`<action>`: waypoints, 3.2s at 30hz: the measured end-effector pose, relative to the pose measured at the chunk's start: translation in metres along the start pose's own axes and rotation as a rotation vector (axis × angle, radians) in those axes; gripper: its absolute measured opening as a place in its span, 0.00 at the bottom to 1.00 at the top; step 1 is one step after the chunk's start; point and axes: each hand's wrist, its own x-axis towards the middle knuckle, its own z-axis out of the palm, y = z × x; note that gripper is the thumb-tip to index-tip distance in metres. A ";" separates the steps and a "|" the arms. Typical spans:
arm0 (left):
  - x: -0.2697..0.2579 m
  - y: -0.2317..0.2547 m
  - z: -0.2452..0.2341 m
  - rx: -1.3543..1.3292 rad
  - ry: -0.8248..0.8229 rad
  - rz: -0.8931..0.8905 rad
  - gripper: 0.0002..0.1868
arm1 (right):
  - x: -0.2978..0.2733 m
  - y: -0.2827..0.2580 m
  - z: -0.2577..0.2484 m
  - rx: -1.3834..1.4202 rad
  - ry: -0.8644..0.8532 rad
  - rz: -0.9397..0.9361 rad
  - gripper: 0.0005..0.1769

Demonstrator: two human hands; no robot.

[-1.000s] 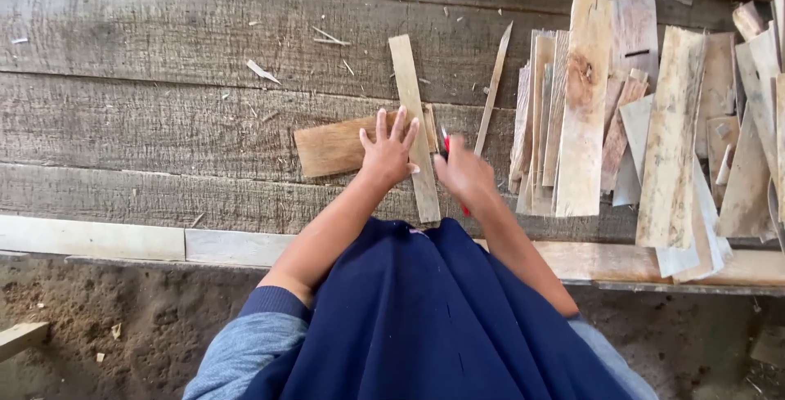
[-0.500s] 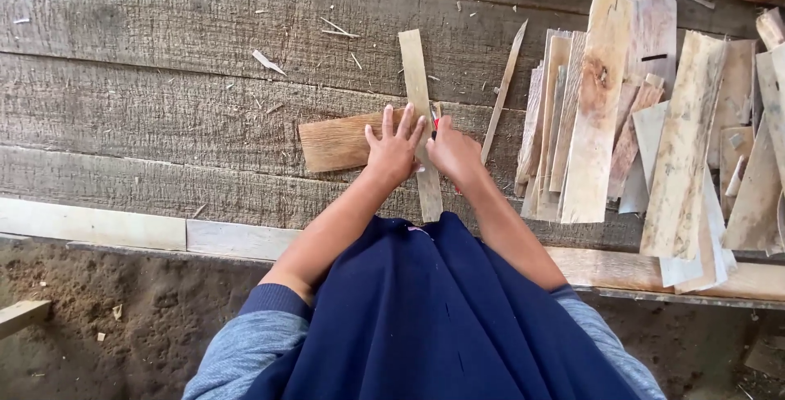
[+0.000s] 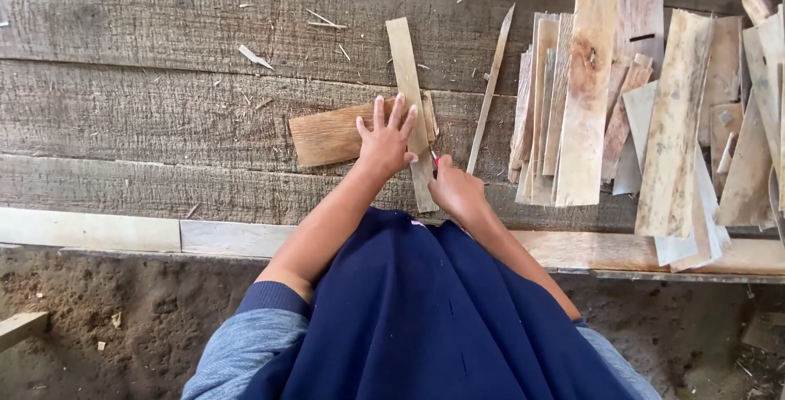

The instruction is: Scoring thin wooden strips with a utility knife and snapping them to length by hand.

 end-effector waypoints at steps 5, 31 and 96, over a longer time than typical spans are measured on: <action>0.000 0.000 -0.003 0.001 -0.025 -0.011 0.52 | -0.028 -0.027 -0.058 0.023 0.011 -0.009 0.26; 0.003 -0.005 0.003 -0.014 -0.056 -0.005 0.52 | 0.005 -0.035 -0.048 0.016 0.001 -0.025 0.28; -0.025 -0.021 -0.014 -1.122 0.678 -0.299 0.50 | 0.056 -0.008 0.035 1.733 0.313 -0.097 0.17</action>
